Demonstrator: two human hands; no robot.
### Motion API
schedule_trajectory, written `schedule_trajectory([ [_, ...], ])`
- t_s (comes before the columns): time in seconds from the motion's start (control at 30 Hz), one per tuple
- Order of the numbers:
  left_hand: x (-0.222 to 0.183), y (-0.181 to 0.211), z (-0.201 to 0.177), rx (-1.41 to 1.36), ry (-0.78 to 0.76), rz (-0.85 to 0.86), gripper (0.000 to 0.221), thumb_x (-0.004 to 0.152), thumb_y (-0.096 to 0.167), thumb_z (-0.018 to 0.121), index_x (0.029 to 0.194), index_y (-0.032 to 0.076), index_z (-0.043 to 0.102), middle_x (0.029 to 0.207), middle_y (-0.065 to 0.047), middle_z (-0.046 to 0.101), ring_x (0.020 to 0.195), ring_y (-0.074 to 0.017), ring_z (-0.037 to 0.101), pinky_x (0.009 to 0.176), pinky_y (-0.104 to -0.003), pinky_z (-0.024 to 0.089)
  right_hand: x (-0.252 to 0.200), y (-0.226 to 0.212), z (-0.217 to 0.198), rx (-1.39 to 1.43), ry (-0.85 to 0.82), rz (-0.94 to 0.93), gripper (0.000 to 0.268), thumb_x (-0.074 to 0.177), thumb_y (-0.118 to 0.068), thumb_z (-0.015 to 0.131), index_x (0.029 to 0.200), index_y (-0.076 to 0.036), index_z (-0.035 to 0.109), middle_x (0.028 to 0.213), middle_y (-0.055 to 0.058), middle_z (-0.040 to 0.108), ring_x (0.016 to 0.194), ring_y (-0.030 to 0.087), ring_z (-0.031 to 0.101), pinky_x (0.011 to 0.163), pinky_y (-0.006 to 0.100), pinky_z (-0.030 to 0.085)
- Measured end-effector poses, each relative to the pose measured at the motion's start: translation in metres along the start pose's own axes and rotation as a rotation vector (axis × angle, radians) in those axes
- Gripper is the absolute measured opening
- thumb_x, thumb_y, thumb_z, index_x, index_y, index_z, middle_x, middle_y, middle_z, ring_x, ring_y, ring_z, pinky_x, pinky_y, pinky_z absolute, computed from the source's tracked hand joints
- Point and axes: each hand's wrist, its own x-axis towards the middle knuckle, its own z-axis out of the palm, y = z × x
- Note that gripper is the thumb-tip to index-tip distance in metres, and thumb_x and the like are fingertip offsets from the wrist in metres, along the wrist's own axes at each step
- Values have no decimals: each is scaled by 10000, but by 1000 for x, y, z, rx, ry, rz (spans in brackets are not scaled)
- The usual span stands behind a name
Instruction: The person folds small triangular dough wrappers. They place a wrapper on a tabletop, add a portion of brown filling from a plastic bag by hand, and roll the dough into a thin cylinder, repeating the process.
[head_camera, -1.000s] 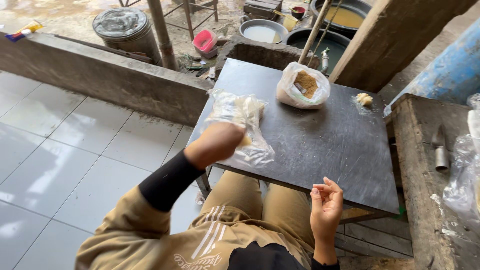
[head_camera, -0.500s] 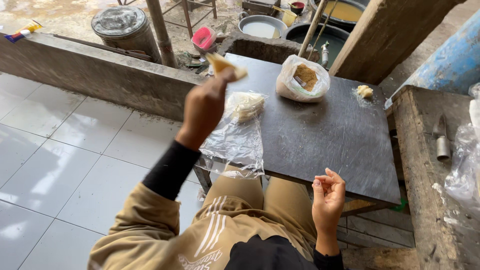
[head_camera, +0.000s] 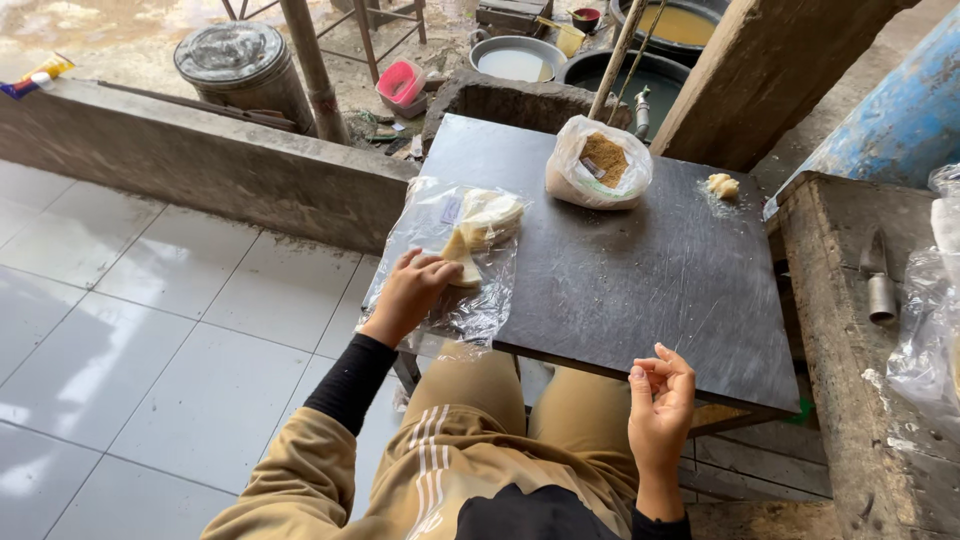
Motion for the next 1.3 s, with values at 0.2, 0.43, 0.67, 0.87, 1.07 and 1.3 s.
schedule_trajectory([
  [0.2, 11, 18, -32, -180, -125, -141, 439, 805, -17, 634, 1227, 104, 643, 1116, -112, 749, 1085, -313, 681, 959, -481, 463, -1, 4, 1, 20, -17, -3, 365, 1011, -56, 626, 1351, 16, 515, 1073, 76, 659, 922, 108, 623, 843, 259, 538],
  [0.43, 23, 28, -19, -310, -27, -272, 388, 773, 107, 782, 1148, 89, 684, 960, -97, 778, 885, -288, 730, 768, -412, 551, 2, 2, 0, 11, -3, -24, 355, 1009, -52, 629, 1342, 11, 523, 1072, 79, 661, 913, 105, 627, 839, 259, 551],
  [0.67, 19, 15, 8, -465, -18, -383, 377, 844, 154, 771, 1196, 51, 687, 1021, -107, 787, 902, -207, 777, 789, -325, 609, 4, 7, -4, 26, 20, -12, 357, 1015, -49, 617, 1349, 12, 508, 1080, 80, 659, 919, 105, 629, 835, 259, 547],
  [0.87, 26, 21, -5, -545, -74, -571, 517, 838, 333, 826, 1206, 13, 655, 903, -105, 776, 813, -194, 756, 747, -306, 597, 4, 5, -5, -21, 21, 4, 335, 1014, -45, 615, 1331, 9, 521, 1059, 82, 666, 907, 107, 642, 818, 258, 558],
  [1.07, 32, 33, 3, -368, -37, -567, 525, 732, 230, 845, 1171, 11, 660, 852, -122, 756, 778, -245, 730, 707, -352, 561, 3, 4, -4, 9, 33, 21, 349, 1009, -55, 624, 1338, 3, 525, 1055, 78, 663, 897, 108, 631, 811, 257, 547],
  [1.3, 33, 31, 8, -357, 9, -609, 323, 877, 109, 679, 1190, 31, 661, 927, -114, 780, 774, -241, 749, 687, -362, 570, 8, 7, -6, -1, 51, 18, 361, 1000, -63, 628, 1341, 5, 528, 1062, 76, 669, 907, 107, 635, 829, 262, 550],
])
